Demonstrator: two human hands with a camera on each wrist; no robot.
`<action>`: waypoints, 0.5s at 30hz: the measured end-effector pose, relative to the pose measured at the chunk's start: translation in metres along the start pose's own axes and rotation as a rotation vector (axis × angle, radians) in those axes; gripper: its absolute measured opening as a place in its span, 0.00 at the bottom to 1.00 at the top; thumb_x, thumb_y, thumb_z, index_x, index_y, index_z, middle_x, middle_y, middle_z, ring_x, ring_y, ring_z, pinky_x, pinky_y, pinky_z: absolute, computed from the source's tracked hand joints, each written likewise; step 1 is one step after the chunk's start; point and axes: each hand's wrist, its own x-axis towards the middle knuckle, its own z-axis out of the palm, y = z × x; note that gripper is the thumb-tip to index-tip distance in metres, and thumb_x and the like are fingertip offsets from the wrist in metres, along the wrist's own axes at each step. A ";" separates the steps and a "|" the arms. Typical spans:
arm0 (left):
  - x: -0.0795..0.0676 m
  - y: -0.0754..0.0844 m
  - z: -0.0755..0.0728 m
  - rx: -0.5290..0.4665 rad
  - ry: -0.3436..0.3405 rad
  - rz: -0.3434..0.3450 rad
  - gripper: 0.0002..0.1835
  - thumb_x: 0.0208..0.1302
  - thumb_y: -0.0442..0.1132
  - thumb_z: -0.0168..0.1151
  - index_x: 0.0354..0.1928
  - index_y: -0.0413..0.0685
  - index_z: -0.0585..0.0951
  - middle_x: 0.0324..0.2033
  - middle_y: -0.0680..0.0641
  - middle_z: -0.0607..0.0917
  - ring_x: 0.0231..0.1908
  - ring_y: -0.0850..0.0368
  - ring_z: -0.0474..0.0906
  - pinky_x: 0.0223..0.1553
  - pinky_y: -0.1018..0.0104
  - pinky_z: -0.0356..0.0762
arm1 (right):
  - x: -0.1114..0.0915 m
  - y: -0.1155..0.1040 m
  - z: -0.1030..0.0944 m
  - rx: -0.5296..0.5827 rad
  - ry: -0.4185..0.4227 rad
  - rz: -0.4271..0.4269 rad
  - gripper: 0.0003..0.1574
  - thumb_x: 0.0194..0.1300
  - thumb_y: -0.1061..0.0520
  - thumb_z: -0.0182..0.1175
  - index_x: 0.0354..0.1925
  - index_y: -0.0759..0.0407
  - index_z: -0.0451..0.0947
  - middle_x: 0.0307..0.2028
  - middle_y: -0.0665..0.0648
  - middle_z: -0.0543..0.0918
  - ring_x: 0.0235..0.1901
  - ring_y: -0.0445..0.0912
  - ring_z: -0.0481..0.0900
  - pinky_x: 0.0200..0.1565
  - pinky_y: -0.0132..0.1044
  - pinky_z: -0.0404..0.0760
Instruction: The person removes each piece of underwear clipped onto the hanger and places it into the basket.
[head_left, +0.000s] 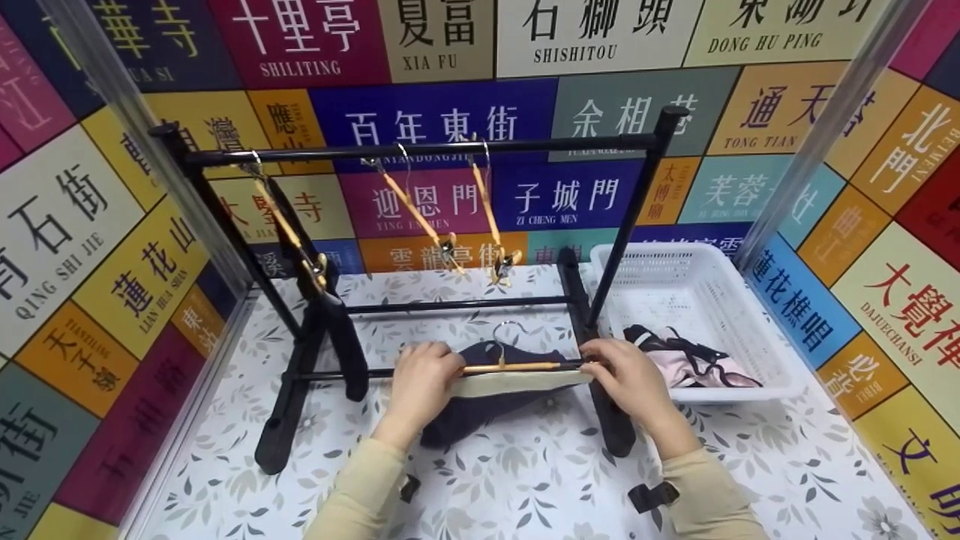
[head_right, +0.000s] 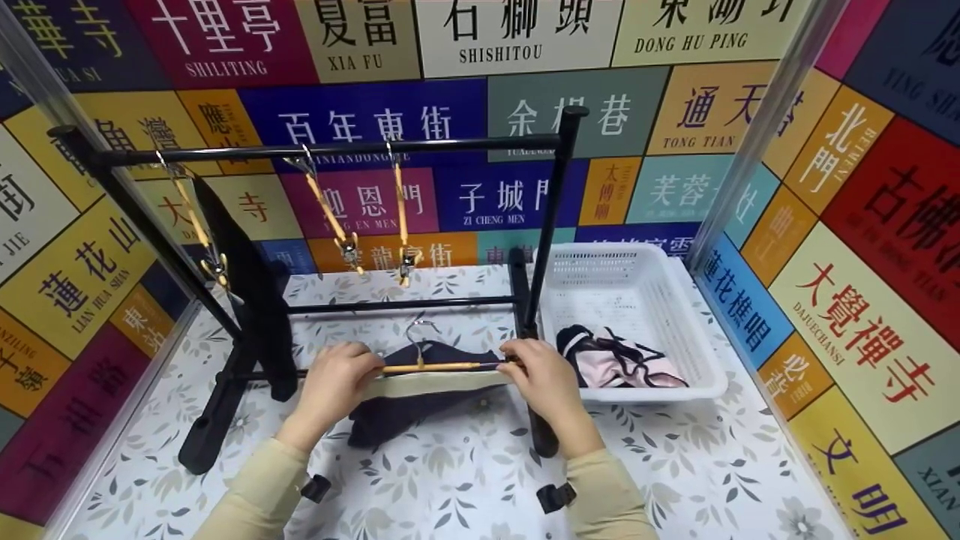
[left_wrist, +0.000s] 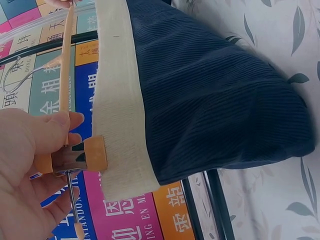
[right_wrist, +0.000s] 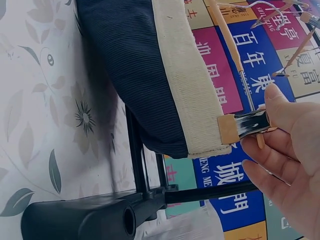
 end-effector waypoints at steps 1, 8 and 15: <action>0.000 0.000 0.001 -0.002 0.000 -0.003 0.03 0.56 0.39 0.69 0.29 0.50 0.84 0.29 0.49 0.81 0.33 0.48 0.77 0.38 0.53 0.72 | 0.000 0.000 0.000 -0.003 -0.004 0.003 0.16 0.58 0.58 0.71 0.46 0.57 0.83 0.42 0.55 0.85 0.41 0.51 0.81 0.47 0.51 0.77; -0.002 0.002 0.005 -0.010 -0.003 -0.023 0.03 0.55 0.36 0.70 0.28 0.51 0.84 0.29 0.50 0.81 0.33 0.49 0.77 0.38 0.54 0.72 | -0.006 0.001 0.001 -0.002 -0.016 0.010 0.17 0.59 0.58 0.71 0.47 0.57 0.83 0.43 0.55 0.86 0.43 0.52 0.82 0.49 0.50 0.77; -0.002 0.003 0.007 -0.003 -0.029 -0.042 0.03 0.56 0.37 0.69 0.28 0.51 0.84 0.29 0.50 0.80 0.33 0.50 0.75 0.36 0.54 0.71 | -0.009 0.003 0.003 -0.016 -0.017 0.007 0.17 0.58 0.59 0.70 0.47 0.58 0.83 0.44 0.55 0.86 0.47 0.56 0.81 0.52 0.52 0.75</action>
